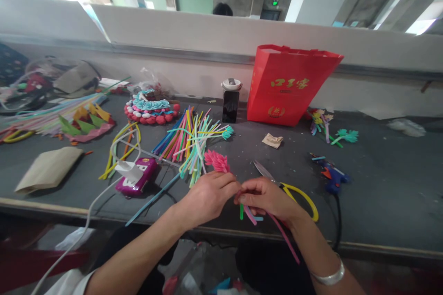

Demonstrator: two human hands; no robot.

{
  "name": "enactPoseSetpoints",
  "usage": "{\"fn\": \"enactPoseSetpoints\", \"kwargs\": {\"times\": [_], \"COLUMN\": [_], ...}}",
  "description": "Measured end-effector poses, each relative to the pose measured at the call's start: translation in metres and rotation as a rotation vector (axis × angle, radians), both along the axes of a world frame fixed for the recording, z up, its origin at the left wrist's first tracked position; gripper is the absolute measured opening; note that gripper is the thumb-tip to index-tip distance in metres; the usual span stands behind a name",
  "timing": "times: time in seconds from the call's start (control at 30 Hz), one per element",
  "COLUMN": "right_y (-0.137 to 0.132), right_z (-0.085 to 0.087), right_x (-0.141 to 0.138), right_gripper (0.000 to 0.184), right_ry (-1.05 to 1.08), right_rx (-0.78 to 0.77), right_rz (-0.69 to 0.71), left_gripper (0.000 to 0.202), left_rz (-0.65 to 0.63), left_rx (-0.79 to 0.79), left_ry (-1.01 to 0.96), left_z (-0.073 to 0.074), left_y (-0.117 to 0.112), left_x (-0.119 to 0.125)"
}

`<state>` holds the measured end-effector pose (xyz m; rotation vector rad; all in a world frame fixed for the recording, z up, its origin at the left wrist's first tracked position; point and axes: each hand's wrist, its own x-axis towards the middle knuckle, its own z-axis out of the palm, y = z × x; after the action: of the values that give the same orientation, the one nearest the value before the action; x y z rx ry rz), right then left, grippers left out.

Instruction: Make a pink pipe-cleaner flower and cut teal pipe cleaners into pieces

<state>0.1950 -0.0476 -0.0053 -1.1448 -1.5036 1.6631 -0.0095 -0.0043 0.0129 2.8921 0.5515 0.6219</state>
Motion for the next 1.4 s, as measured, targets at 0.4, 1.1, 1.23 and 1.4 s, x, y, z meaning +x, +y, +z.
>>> {"fn": "enactPoseSetpoints", "kwargs": {"times": [0.4,1.1,1.23,1.4], "right_y": [-0.002,-0.014,-0.015,-0.008], "right_z": [-0.002,0.017,0.015,0.015], "right_x": [-0.017,-0.052,-0.051,-0.042], "right_gripper": [0.009,0.012,0.014,0.015], "right_ry": [-0.977,-0.814,-0.719,-0.467], "right_rx": [0.901,1.193,1.154,0.911], "right_rz": [-0.201,-0.528,-0.515,-0.511], "left_gripper": [0.014,0.019,0.022,0.02], "left_rz": [0.284,0.501,0.522,0.353], "left_rx": [0.059,-0.341,-0.851,-1.366], "left_ry": [0.252,-0.396,-0.62,-0.897], "left_z": [-0.008,-0.001,0.0,0.01], "left_y": [-0.011,-0.005,-0.006,-0.007], "left_x": [0.009,0.003,0.005,0.005]}}
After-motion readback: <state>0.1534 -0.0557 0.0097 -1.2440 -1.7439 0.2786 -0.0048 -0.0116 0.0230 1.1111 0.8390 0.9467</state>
